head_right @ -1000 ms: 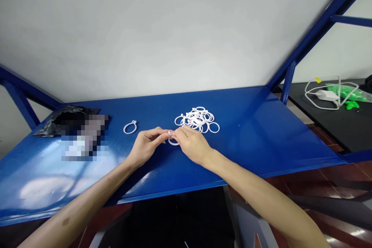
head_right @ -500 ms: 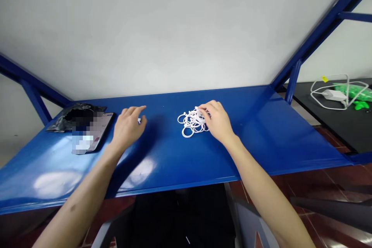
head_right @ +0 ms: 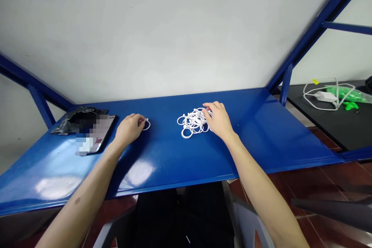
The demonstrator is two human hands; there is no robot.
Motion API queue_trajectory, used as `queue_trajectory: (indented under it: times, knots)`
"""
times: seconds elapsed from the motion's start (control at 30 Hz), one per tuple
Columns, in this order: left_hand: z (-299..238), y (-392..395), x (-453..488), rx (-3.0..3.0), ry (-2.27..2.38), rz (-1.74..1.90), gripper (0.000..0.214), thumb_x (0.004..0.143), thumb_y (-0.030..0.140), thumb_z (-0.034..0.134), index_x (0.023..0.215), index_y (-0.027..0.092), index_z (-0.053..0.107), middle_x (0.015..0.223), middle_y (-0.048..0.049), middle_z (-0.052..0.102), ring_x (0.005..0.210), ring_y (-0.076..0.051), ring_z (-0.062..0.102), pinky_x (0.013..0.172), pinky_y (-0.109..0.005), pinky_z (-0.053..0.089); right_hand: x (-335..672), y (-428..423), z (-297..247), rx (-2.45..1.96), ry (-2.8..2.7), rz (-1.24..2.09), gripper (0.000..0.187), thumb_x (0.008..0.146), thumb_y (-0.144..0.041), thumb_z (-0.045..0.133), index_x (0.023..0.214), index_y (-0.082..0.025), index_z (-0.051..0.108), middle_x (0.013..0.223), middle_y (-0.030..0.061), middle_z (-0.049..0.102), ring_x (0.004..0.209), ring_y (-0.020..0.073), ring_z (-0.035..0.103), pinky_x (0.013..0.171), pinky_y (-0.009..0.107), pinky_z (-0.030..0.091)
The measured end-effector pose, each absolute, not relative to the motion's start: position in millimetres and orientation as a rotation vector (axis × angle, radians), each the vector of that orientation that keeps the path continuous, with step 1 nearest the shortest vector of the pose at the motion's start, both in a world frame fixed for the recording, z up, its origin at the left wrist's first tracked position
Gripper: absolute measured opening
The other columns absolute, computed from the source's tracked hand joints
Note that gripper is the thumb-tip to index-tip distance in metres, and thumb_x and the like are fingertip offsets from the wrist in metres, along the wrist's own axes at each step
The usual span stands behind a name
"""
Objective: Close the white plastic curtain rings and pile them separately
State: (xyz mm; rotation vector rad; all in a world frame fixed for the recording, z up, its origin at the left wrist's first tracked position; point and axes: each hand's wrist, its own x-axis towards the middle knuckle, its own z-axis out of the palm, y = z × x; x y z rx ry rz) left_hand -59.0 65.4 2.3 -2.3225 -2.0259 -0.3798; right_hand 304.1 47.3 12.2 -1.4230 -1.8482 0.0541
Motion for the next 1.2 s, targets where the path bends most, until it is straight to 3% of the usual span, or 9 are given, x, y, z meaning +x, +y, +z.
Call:
queue_trajectory:
  times: [0.2, 0.33, 0.47, 0.6, 0.93, 1.2]
  knots:
    - [2, 48, -19, -2.568, -1.991, -0.800, 0.011, 0.094, 0.027, 0.055, 0.095, 0.021, 0.064, 0.088, -0.0047, 0.073, 0.076, -0.020, 0.066, 0.069, -0.031, 0.046, 272, 28, 19, -1.233, -1.895, -0.048, 0.020, 0.100, -0.028, 0.056, 0.112, -0.021, 0.070, 0.096, 0.0087, 0.070, 0.095, 0.0269, 0.062, 0.088, 0.045, 0.051]
    - [2, 30, 4, -2.760, -1.749, -1.137, 0.009, 0.093, 0.029, 0.059, 0.088, 0.022, 0.062, 0.079, 0.0000, 0.071, 0.069, -0.015, 0.063, 0.066, -0.026, 0.046, 243, 11, 16, -1.075, -2.012, 0.106, 0.020, 0.101, -0.032, 0.059, 0.114, -0.021, 0.068, 0.106, 0.0082, 0.073, 0.101, 0.0246, 0.065, 0.091, 0.042, 0.054]
    - [5, 19, 13, -2.769, -1.586, -1.343, 0.010, 0.093, 0.030, 0.060, 0.087, 0.022, 0.064, 0.079, -0.0003, 0.070, 0.069, -0.013, 0.063, 0.064, -0.023, 0.047, 226, -2, 9, -1.103, -2.065, 0.288, 0.021, 0.098, -0.037, 0.063, 0.110, -0.021, 0.068, 0.101, 0.0068, 0.074, 0.090, 0.0222, 0.069, 0.080, 0.038, 0.057]
    - [10, 15, 15, -2.798, -1.635, -1.417, 0.012, 0.092, 0.031, 0.062, 0.085, 0.021, 0.065, 0.078, -0.0003, 0.071, 0.067, -0.012, 0.063, 0.064, -0.023, 0.049, 222, -4, 2, -1.126, -2.039, 0.401, 0.010, 0.098, -0.028, 0.060, 0.103, -0.021, 0.068, 0.089, 0.0037, 0.074, 0.080, 0.0184, 0.070, 0.071, 0.032, 0.058]
    - [14, 15, 18, -3.002, -1.886, -1.550, 0.026, 0.093, 0.043, 0.062, 0.103, 0.021, 0.073, 0.095, -0.0040, 0.079, 0.083, -0.019, 0.075, 0.075, -0.027, 0.056, 221, -2, 0, -1.058, -1.976, 0.300, 0.015, 0.101, -0.023, 0.056, 0.110, -0.022, 0.068, 0.097, 0.0059, 0.075, 0.087, 0.0188, 0.071, 0.077, 0.034, 0.060]
    - [10, 16, 18, -3.066, -1.843, -1.470, 0.017, 0.092, 0.034, 0.062, 0.091, 0.023, 0.075, 0.087, -0.0021, 0.079, 0.076, -0.018, 0.073, 0.074, -0.029, 0.056, 220, -3, -4, -0.939, -2.135, 0.116, 0.021, 0.105, -0.024, 0.049, 0.100, -0.019, 0.068, 0.084, 0.0058, 0.071, 0.081, 0.0190, 0.065, 0.075, 0.034, 0.056]
